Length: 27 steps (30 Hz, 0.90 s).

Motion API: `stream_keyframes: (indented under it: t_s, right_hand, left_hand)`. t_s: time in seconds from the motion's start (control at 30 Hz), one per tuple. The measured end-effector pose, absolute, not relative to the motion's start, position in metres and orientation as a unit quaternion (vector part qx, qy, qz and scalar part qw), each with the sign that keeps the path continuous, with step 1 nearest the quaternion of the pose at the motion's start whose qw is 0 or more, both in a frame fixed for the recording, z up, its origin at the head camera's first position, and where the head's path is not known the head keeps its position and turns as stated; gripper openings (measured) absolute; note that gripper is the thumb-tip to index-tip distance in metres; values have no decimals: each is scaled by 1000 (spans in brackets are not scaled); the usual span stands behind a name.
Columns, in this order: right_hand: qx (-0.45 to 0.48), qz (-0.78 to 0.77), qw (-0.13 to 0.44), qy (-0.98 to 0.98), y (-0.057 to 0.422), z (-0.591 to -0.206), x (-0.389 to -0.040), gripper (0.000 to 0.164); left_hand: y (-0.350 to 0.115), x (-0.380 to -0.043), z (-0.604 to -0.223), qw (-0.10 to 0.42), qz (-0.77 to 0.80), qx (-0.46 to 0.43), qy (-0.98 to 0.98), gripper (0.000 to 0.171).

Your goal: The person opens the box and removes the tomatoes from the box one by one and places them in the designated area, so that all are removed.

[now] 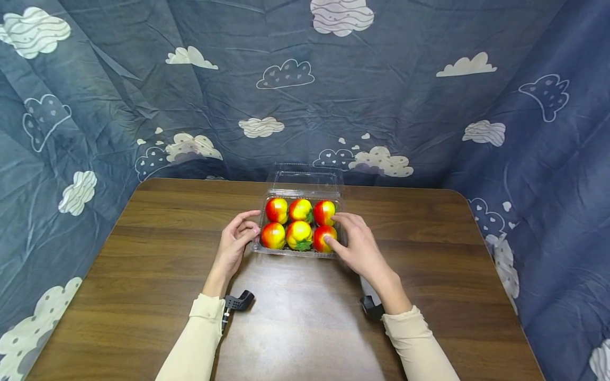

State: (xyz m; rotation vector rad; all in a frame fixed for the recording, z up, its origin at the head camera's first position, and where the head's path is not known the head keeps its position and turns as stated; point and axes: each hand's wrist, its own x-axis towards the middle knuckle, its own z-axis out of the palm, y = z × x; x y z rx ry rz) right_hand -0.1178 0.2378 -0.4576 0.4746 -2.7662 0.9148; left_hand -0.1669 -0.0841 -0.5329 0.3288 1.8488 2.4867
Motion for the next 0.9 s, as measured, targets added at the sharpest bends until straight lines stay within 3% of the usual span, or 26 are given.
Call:
stream_keyframes:
  t_s: [0.5, 0.9]
  right_hand:
    - [158, 267, 44, -950, 231, -453, -120, 66]
    - [154, 258, 34, -953, 228, -452, -125, 64]
  left_hand:
    - [-82, -168, -534, 5, 795, 111, 596, 45]
    - [-82, -164, -533, -4, 787, 108, 608, 44]
